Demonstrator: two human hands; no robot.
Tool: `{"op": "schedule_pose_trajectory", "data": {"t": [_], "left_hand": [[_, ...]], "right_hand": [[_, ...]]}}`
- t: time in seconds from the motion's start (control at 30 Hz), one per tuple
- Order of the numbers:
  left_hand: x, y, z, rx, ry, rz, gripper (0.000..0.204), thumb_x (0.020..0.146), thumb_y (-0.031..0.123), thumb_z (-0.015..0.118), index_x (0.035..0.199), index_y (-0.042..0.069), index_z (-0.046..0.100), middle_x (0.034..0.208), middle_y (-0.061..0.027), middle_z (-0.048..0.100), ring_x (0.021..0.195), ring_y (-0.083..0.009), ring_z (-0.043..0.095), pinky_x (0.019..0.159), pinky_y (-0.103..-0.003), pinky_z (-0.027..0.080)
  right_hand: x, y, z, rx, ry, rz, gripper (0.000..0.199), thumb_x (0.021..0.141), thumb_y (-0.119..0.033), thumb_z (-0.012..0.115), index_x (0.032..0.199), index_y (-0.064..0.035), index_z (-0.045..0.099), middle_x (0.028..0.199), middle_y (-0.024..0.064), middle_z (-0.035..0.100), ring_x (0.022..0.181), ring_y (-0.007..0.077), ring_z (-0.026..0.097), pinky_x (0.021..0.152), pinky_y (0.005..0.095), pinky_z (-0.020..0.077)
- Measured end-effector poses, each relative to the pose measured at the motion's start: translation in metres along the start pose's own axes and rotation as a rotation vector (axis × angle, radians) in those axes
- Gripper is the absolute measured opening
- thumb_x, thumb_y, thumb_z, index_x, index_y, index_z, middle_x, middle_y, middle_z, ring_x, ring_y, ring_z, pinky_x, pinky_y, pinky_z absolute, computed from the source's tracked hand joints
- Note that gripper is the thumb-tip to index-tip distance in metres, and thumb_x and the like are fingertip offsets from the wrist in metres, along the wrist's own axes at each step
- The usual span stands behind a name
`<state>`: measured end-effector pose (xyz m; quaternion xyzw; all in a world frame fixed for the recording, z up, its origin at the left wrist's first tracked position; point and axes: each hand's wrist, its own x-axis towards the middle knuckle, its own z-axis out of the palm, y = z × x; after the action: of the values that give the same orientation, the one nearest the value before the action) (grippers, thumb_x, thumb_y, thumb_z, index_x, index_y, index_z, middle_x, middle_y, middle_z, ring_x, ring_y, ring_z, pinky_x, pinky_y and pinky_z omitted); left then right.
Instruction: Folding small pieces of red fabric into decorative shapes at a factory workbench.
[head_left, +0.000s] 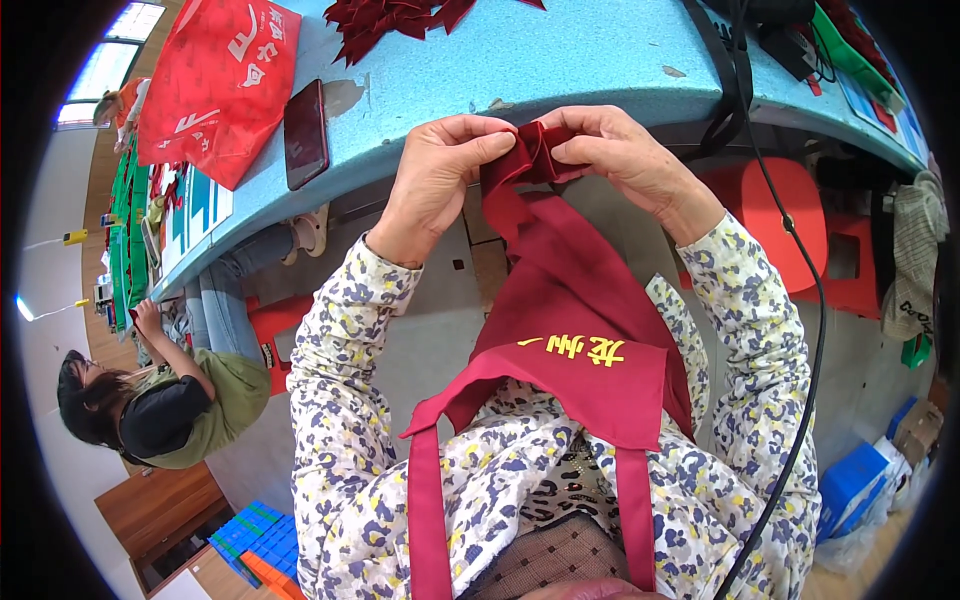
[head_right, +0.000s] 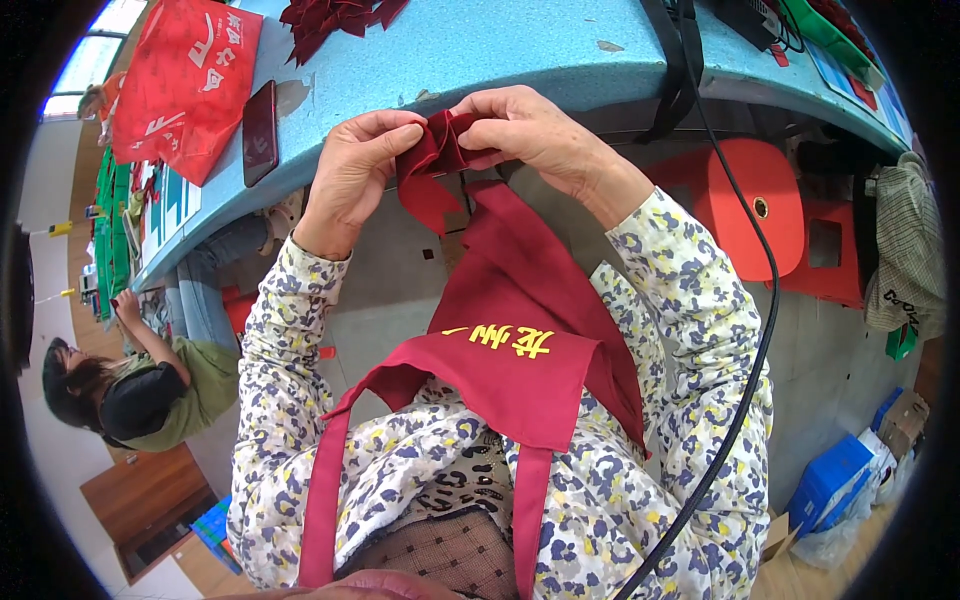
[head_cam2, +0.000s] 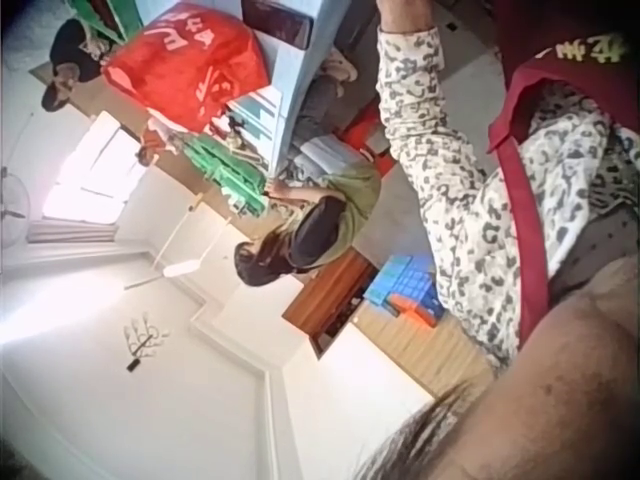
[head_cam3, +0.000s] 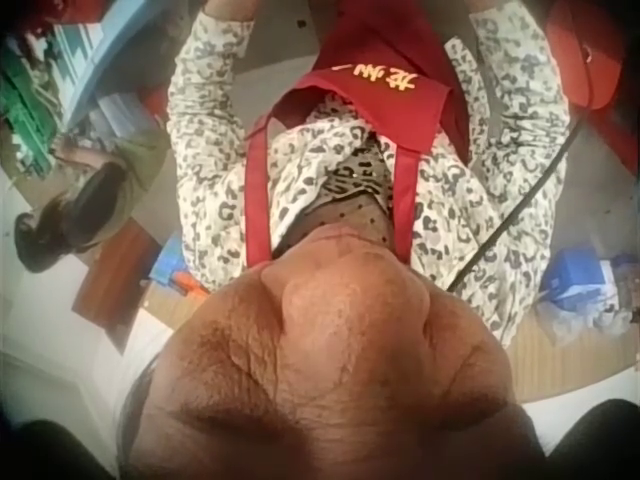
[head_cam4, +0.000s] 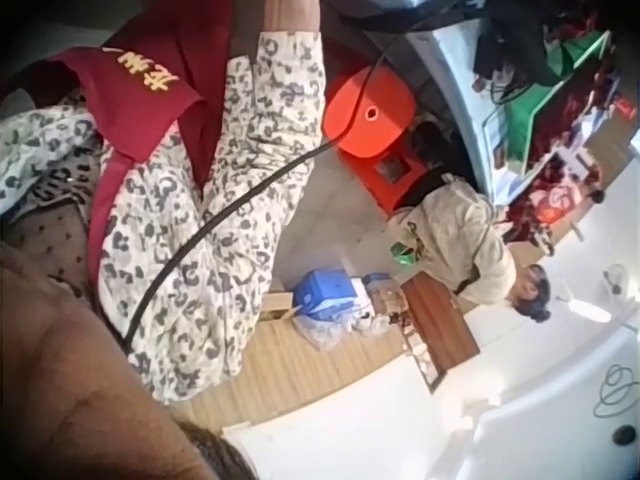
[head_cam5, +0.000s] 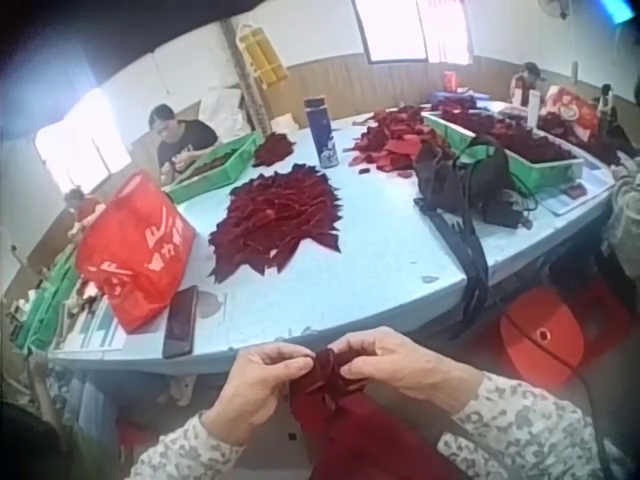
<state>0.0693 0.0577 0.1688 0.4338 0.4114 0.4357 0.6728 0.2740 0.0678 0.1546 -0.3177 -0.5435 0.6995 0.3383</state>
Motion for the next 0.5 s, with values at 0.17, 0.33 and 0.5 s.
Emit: {"op": "schedule_pose_trajectory", "data": {"t": [0.17,0.33,0.5], "left_hand": [[0.0005,-0.0041,0.0020,-0.025,-0.010,-0.024,0.012,0.077,0.002,0.065,0.088,-0.001,0.064,0.082,-0.0076,0.065,0.071,-0.0114,0.061,0.065,-0.022,0.049],[-0.0012,-0.0068,0.0045,-0.043,-0.010,-0.043,0.013,0.076,0.002,0.065,0.089,-0.001,0.064,0.083,-0.0083,0.065,0.072,-0.0120,0.061,0.067,-0.023,0.049],[-0.0037,-0.0076,0.0062,-0.047,-0.030,-0.054,0.014,0.076,0.002,0.065,0.090,-0.002,0.064,0.084,-0.0088,0.065,0.073,-0.0127,0.061,0.069,-0.023,0.050]], "right_hand": [[-0.0034,0.0046,-0.0037,0.004,-0.027,0.005,0.028,0.080,-0.015,0.056,0.103,0.0006,0.056,0.091,0.0055,0.061,0.083,0.0104,0.058,0.077,0.0246,0.0470],[-0.0080,0.0054,-0.0039,0.036,-0.029,0.018,0.025,0.079,-0.013,0.057,0.101,-0.0001,0.056,0.090,0.0053,0.061,0.082,0.0110,0.058,0.075,0.0253,0.0483],[-0.0107,0.0085,-0.0036,0.074,-0.016,0.041,0.022,0.079,-0.011,0.059,0.098,-0.0011,0.056,0.090,0.0047,0.060,0.081,0.0103,0.059,0.072,0.0249,0.0508]]}}
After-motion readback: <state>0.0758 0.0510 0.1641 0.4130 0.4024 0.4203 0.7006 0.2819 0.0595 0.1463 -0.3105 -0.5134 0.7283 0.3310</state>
